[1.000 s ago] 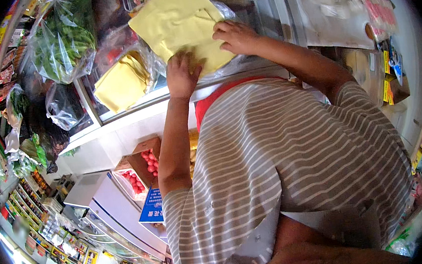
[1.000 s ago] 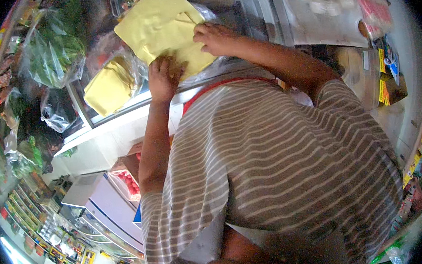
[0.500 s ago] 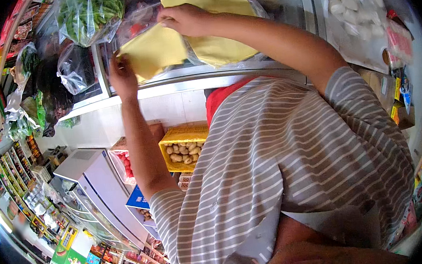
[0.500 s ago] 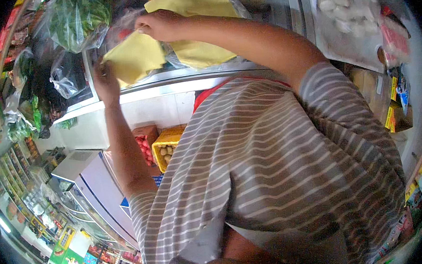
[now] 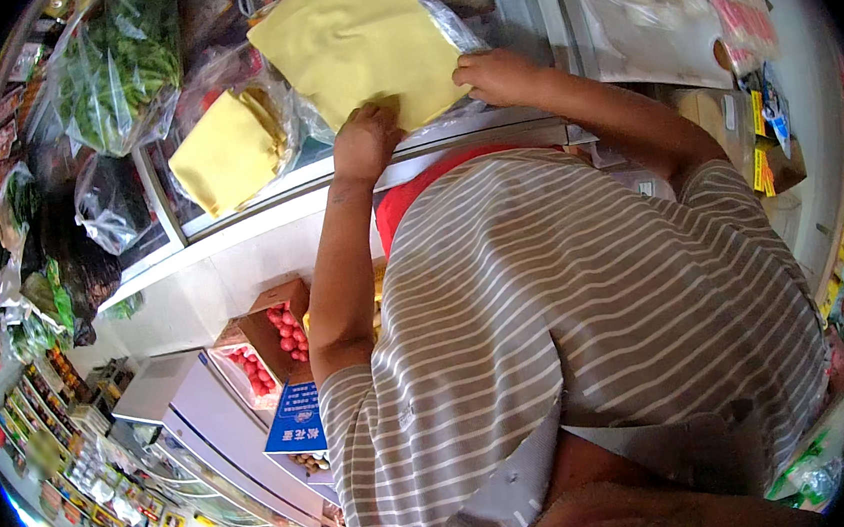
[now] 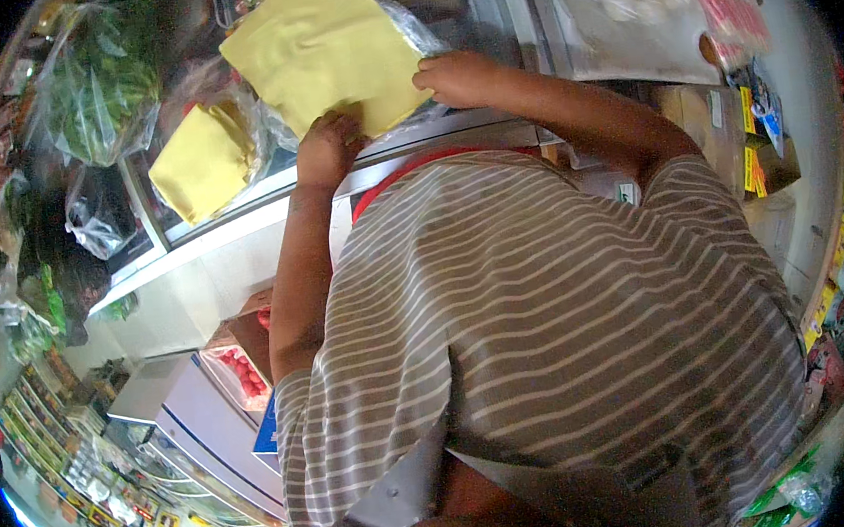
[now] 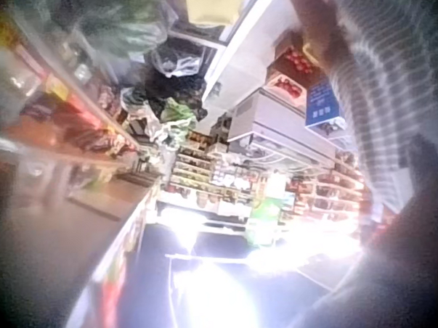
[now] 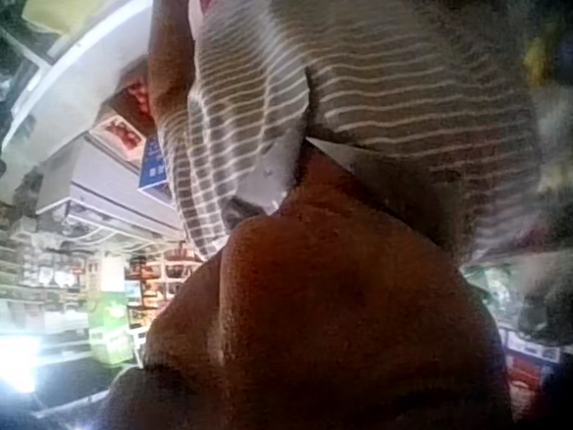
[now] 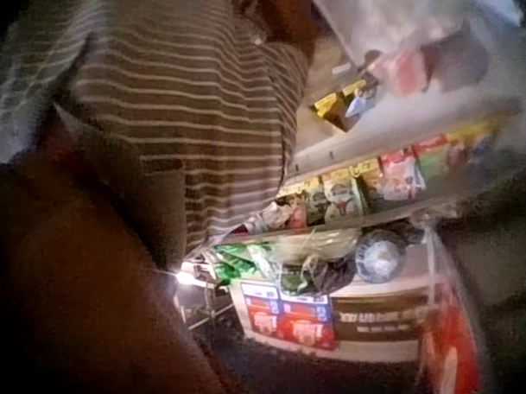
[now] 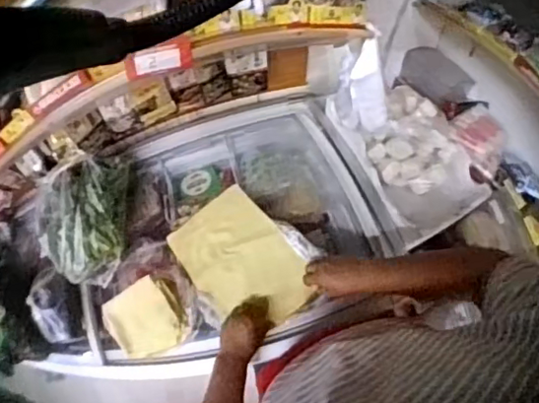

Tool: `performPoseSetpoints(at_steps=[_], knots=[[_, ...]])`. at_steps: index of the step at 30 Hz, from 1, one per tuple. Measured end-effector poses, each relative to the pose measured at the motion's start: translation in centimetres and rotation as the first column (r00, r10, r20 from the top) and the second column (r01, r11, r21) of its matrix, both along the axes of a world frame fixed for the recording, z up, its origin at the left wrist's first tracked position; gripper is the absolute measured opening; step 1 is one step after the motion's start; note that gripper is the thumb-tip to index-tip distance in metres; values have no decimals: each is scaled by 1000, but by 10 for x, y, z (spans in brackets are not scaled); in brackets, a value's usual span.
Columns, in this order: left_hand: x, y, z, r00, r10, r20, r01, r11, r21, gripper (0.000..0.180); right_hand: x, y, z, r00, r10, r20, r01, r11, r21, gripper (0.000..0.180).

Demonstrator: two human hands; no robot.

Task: The person folds yellow flat sheets and places them into a plastic bag, then moves to a refrigerated display to handle packaged meat and other items. The person arranges the folded sheets and transfers them into a bag before handling additional packaged goods.

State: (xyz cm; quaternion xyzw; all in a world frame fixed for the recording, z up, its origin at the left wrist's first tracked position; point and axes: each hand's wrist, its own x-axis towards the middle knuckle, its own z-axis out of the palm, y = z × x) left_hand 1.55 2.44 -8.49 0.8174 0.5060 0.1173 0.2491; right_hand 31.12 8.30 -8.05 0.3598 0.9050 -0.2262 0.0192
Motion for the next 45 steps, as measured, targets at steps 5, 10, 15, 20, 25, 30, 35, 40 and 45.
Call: performPoseSetpoints(at_steps=[5, 10, 15, 20, 25, 30, 35, 40, 45], knots=[[-4, 3, -4, 1000, -2, -16, 2, 1000, -28, 21, -3, 0, -13, 999, -27, 41, 27, 1000, 10, 18], [-17, 6, -21, 994, 42, 97, -35, 996, -81, 18, -14, -2, 9, 992, -92, -84, 94, 995, 21, 27], [-1, 5, 2, 995, 53, 81, -50, 998, -39, 26, -17, 0, -1, 999, 26, -27, -23, 995, 100, 30], [5, 7, -8, 997, 35, -70, -39, 998, -58, 27, -21, 3, -4, 998, 37, 58, -42, 994, 104, 26], [1, 2, 7, 999, 37, -35, -37, 999, -3, 25, -19, 2, -3, 994, 103, -28, -96, 977, 191, 16], [-8, 6, -14, 999, 25, -32, -25, 1000, 12, 20, -23, 5, -2, 998, 60, 8, -61, 997, 54, 20], [-15, 15, -3, 965, 245, 98, -191, 903, -384, 18, -32, 3, 16, 991, -113, -65, 108, 992, -71, 22], [-17, 30, 14, 937, 291, 193, -271, 955, -122, 16, -46, 8, 9, 982, -143, -126, 169, 958, 231, 31], [-22, 46, 90, 827, 398, 397, -380, 916, -126, 28, -45, 49, 48, 928, -272, -257, 280, 960, -4, 29]])
